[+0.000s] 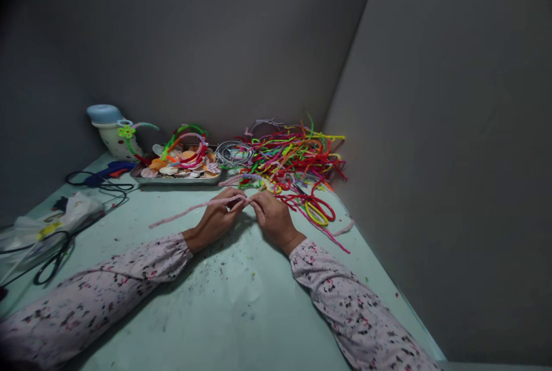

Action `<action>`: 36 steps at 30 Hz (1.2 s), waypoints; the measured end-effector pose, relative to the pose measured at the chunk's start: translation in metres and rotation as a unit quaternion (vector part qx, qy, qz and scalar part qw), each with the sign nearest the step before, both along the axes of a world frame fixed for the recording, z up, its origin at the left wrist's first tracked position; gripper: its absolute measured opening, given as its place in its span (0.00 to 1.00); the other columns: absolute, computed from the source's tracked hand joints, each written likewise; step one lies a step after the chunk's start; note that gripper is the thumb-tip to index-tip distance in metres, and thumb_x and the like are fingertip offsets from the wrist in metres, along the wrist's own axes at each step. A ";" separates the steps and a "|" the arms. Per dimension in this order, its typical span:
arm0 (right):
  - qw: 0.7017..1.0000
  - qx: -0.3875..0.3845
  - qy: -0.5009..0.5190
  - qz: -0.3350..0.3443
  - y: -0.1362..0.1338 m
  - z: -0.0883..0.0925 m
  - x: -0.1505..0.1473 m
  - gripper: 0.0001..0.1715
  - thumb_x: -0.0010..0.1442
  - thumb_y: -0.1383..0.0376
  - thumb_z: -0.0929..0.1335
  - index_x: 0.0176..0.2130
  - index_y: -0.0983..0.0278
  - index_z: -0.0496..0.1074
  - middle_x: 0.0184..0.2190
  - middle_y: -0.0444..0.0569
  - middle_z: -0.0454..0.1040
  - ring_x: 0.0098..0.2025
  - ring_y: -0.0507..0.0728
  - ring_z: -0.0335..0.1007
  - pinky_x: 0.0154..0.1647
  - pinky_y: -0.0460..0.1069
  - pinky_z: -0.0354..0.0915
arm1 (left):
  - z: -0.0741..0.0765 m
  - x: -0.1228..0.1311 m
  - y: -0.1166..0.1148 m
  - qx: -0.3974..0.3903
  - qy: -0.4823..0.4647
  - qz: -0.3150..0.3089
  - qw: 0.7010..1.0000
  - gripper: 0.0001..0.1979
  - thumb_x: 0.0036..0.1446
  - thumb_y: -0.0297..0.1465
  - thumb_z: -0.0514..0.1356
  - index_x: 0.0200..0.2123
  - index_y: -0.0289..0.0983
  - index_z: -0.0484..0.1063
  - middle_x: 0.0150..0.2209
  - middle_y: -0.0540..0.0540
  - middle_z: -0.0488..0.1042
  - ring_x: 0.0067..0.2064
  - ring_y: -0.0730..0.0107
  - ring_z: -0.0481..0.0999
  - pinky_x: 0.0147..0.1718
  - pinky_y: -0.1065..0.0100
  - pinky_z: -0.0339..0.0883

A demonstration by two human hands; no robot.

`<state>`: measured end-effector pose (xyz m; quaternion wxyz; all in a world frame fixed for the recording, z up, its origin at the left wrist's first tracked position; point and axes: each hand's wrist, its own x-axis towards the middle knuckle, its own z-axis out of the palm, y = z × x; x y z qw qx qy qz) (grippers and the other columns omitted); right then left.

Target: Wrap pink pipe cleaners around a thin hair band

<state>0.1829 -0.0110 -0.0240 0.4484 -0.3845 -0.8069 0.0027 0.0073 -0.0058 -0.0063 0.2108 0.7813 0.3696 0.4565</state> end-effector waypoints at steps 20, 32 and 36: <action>0.997 -0.029 0.032 0.056 -0.003 0.002 -0.002 0.13 0.66 0.66 0.61 0.48 0.60 0.70 0.43 0.51 0.75 0.47 0.56 0.71 0.48 0.53 0.68 | -0.007 -0.001 0.001 0.027 0.013 0.047 0.998 0.07 0.59 0.33 0.58 0.36 0.35 0.73 0.33 0.46 0.75 0.32 0.71 0.72 0.35 0.69 0.67; 0.998 -0.043 -0.002 0.053 -0.002 -0.001 0.000 0.09 0.67 0.66 0.61 0.42 0.62 0.70 0.38 0.51 0.73 0.43 0.55 0.69 0.45 0.50 0.67 | -0.004 -0.002 0.000 -0.009 0.018 0.031 0.999 0.08 0.59 0.33 0.57 0.34 0.34 0.72 0.33 0.46 0.75 0.35 0.70 0.72 0.36 0.69 0.66; 0.998 -0.036 -0.015 0.046 -0.001 -0.001 0.000 0.09 0.67 0.66 0.61 0.41 0.62 0.70 0.38 0.51 0.73 0.43 0.55 0.70 0.44 0.50 0.67 | -0.005 -0.002 0.000 -0.033 0.033 0.029 0.998 0.09 0.60 0.34 0.56 0.33 0.35 0.72 0.33 0.47 0.74 0.33 0.70 0.71 0.33 0.70 0.64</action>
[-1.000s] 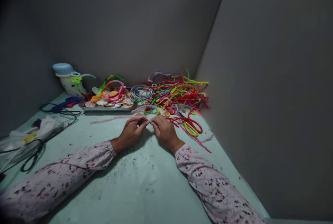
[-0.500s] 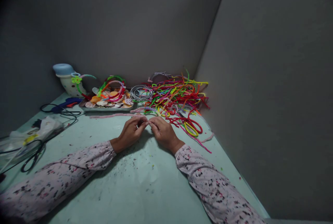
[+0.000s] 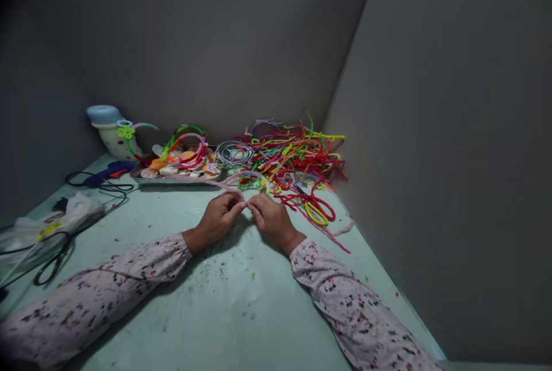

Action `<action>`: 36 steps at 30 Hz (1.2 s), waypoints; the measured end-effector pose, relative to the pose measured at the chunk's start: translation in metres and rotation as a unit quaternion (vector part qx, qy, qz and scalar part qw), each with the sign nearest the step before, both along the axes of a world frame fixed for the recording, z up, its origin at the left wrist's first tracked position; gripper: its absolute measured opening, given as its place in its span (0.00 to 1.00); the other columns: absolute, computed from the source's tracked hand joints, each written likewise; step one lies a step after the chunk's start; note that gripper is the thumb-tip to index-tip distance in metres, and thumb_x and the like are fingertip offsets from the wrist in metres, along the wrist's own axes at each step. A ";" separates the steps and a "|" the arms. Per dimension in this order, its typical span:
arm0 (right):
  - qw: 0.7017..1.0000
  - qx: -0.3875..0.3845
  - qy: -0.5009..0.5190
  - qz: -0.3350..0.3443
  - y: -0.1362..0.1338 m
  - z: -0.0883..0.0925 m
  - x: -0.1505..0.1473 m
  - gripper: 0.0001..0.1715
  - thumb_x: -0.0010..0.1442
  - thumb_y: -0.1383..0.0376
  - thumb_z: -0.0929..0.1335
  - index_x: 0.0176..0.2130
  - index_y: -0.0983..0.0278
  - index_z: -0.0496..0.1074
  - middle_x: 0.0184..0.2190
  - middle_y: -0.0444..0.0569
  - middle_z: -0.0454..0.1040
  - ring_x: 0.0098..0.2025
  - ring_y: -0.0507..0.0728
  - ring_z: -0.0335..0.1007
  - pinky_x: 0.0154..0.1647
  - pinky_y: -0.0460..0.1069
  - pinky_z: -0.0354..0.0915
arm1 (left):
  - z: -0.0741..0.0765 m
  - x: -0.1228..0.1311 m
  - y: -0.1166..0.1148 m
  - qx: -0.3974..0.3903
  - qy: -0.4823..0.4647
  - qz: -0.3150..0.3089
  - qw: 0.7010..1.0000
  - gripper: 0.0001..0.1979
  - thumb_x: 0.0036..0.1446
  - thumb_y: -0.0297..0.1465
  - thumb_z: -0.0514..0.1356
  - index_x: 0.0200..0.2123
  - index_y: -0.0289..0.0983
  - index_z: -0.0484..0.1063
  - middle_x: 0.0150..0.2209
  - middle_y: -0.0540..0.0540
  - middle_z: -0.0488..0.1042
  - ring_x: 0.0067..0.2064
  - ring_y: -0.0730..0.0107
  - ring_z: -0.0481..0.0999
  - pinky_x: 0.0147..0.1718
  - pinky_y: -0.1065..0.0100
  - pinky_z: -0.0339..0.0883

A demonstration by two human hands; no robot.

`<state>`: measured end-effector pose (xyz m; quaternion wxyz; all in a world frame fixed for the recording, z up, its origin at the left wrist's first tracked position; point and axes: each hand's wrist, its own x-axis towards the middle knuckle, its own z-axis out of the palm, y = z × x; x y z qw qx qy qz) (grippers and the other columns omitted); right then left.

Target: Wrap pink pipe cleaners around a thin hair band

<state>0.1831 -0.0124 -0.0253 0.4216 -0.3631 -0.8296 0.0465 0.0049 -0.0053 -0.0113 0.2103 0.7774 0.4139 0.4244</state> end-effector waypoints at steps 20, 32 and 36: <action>0.999 0.022 -0.047 -0.010 0.000 -0.002 0.001 0.10 0.66 0.67 0.61 0.42 0.62 0.70 0.40 0.51 0.75 0.44 0.56 0.71 0.43 0.50 0.68 | -0.001 0.001 0.004 -0.069 -0.041 -0.003 0.997 0.08 0.56 0.33 0.57 0.28 0.35 0.69 0.25 0.52 0.67 0.27 0.74 0.64 0.28 0.72 0.58; 0.999 -0.008 -0.006 -0.031 0.001 -0.001 0.000 0.10 0.67 0.66 0.60 0.41 0.62 0.70 0.38 0.51 0.73 0.43 0.56 0.70 0.44 0.50 0.67 | -0.005 0.005 0.003 -0.022 -0.050 -0.006 0.998 0.08 0.58 0.33 0.58 0.39 0.35 0.68 0.36 0.47 0.72 0.33 0.73 0.72 0.32 0.71 0.65; 0.999 -0.009 0.015 -0.047 0.001 0.000 -0.001 0.10 0.67 0.65 0.61 0.41 0.61 0.70 0.37 0.50 0.74 0.42 0.56 0.70 0.43 0.50 0.67 | -0.003 0.005 0.001 0.000 -0.060 0.008 0.998 0.09 0.56 0.31 0.59 0.41 0.36 0.65 0.36 0.48 0.70 0.29 0.76 0.70 0.27 0.73 0.63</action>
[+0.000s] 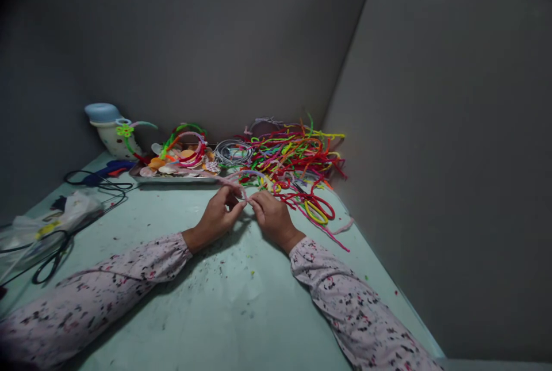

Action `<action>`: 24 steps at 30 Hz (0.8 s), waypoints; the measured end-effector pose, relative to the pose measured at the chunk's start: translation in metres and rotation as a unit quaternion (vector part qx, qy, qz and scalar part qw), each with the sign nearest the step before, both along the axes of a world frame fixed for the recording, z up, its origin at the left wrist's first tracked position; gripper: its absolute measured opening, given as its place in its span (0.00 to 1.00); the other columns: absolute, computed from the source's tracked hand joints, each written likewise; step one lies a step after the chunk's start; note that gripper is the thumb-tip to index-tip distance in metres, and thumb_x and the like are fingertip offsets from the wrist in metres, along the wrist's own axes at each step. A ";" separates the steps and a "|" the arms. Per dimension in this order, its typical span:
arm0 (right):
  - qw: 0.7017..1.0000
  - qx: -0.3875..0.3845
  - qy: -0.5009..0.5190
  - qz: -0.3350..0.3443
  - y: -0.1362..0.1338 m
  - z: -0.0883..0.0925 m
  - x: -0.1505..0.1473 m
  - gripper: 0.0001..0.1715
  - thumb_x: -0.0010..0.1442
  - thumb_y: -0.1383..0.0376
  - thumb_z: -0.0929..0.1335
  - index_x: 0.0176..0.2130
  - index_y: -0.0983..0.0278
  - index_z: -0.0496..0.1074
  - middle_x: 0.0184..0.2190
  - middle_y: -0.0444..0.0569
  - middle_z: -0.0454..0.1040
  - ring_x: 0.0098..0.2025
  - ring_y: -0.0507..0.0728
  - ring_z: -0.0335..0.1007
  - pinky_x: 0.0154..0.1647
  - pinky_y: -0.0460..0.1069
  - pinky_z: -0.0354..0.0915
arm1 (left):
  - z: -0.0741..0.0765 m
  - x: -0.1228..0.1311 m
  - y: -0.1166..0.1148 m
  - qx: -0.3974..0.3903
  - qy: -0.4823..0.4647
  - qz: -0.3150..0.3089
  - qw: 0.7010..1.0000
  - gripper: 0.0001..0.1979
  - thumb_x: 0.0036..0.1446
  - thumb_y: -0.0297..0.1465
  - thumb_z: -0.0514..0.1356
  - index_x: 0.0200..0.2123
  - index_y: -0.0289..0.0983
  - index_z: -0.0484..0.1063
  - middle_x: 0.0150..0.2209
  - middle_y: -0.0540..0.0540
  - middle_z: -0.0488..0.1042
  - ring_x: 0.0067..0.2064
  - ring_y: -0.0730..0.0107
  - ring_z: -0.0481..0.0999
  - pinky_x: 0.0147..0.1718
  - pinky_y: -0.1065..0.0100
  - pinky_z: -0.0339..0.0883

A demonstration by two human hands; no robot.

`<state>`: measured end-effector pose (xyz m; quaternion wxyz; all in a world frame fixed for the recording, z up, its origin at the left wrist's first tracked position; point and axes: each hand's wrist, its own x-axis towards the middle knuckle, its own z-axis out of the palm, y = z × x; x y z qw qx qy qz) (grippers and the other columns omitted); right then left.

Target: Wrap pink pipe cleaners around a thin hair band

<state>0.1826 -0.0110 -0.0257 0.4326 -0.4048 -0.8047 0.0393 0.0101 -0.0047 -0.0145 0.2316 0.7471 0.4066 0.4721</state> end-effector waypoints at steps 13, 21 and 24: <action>1.000 0.004 0.020 0.006 -0.001 0.002 -0.001 0.10 0.67 0.65 0.60 0.40 0.62 0.70 0.36 0.50 0.73 0.40 0.56 0.70 0.42 0.50 0.67 | 0.001 -0.003 0.001 0.079 -0.016 -0.049 0.996 0.04 0.59 0.29 0.58 0.36 0.37 0.73 0.37 0.46 0.70 0.35 0.74 0.71 0.31 0.73 0.68; 1.000 0.005 0.021 0.006 -0.002 0.002 -0.001 0.10 0.67 0.65 0.60 0.40 0.62 0.70 0.36 0.49 0.73 0.40 0.55 0.70 0.41 0.49 0.66 | 0.003 -0.005 0.002 0.121 -0.012 -0.048 0.991 0.05 0.59 0.29 0.60 0.38 0.38 0.76 0.35 0.45 0.71 0.35 0.72 0.71 0.33 0.71 0.68; 1.000 0.003 0.021 0.008 -0.001 0.002 -0.001 0.10 0.67 0.65 0.60 0.41 0.62 0.70 0.36 0.49 0.73 0.39 0.55 0.70 0.41 0.49 0.66 | 0.003 -0.006 0.002 0.133 -0.012 -0.048 0.990 0.05 0.59 0.28 0.60 0.37 0.38 0.76 0.35 0.45 0.71 0.36 0.71 0.71 0.33 0.70 0.67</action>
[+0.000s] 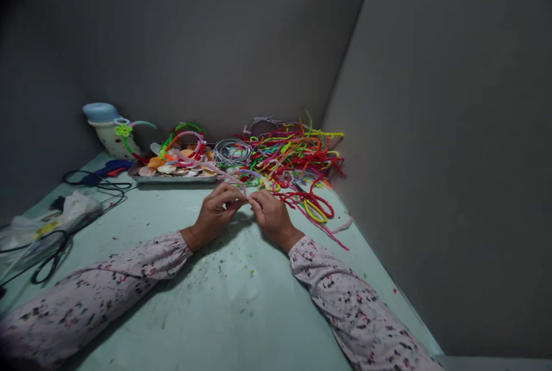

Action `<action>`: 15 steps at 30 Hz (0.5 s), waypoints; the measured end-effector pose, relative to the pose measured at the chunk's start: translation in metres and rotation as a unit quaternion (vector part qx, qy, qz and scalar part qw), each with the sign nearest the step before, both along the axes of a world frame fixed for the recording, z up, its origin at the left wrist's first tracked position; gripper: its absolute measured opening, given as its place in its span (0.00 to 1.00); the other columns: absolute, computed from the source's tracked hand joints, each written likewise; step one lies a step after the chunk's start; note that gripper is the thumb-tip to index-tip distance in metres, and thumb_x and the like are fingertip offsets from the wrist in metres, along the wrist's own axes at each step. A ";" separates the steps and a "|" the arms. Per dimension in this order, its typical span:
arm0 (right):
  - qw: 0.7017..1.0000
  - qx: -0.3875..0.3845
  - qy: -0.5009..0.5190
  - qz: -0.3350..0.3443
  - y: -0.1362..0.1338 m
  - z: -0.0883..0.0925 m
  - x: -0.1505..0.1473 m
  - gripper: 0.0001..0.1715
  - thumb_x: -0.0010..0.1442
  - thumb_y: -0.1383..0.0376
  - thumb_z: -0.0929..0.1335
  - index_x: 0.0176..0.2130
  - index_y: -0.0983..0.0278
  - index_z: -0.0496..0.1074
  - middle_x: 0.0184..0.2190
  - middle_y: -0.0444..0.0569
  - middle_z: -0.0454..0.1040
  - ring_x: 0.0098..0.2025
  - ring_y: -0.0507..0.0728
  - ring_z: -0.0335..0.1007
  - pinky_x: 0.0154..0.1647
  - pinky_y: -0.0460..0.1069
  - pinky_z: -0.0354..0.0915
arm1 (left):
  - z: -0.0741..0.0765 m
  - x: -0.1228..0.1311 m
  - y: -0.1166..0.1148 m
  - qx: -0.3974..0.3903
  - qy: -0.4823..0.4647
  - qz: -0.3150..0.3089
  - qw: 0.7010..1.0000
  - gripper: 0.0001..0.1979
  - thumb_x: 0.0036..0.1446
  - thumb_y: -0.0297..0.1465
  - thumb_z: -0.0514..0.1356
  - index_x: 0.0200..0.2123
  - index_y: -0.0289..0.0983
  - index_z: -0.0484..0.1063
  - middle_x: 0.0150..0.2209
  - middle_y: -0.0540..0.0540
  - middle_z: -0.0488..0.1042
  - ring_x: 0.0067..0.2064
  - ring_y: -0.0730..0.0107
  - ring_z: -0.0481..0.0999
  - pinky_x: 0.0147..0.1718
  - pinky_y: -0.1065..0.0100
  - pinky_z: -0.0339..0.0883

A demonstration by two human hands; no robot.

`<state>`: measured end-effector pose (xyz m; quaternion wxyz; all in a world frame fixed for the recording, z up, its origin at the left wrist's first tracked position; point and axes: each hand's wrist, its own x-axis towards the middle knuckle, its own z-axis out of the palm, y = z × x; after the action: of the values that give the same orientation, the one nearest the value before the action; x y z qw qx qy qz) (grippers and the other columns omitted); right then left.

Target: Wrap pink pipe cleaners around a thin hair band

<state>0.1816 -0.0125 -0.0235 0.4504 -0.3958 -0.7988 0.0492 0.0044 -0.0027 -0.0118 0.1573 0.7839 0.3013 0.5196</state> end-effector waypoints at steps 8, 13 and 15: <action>1.000 0.007 -0.002 -0.003 -0.001 0.000 0.000 0.10 0.67 0.65 0.60 0.40 0.61 0.70 0.36 0.49 0.73 0.40 0.56 0.70 0.41 0.50 0.66 | -0.001 0.000 0.001 -0.001 -0.006 0.002 1.000 0.06 0.58 0.30 0.60 0.38 0.37 0.76 0.35 0.45 0.72 0.34 0.72 0.71 0.32 0.70 0.67; 1.000 0.008 -0.004 -0.003 -0.001 0.000 0.000 0.10 0.67 0.65 0.60 0.40 0.61 0.70 0.36 0.49 0.73 0.41 0.56 0.70 0.41 0.50 0.67 | 0.000 0.000 0.001 -0.002 -0.008 0.004 1.000 0.06 0.58 0.30 0.61 0.37 0.37 0.77 0.35 0.45 0.72 0.32 0.74 0.70 0.31 0.71 0.67; 1.000 0.008 -0.004 -0.005 -0.001 0.000 0.000 0.10 0.67 0.65 0.60 0.40 0.61 0.70 0.36 0.50 0.74 0.41 0.56 0.71 0.41 0.50 0.67 | -0.001 0.000 0.002 -0.004 -0.009 0.007 1.000 0.06 0.58 0.31 0.61 0.37 0.37 0.77 0.36 0.44 0.73 0.33 0.73 0.70 0.31 0.71 0.68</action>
<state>0.1816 -0.0130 -0.0231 0.4508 -0.3961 -0.7990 0.0392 0.0043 -0.0008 -0.0127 0.1596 0.7764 0.3069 0.5268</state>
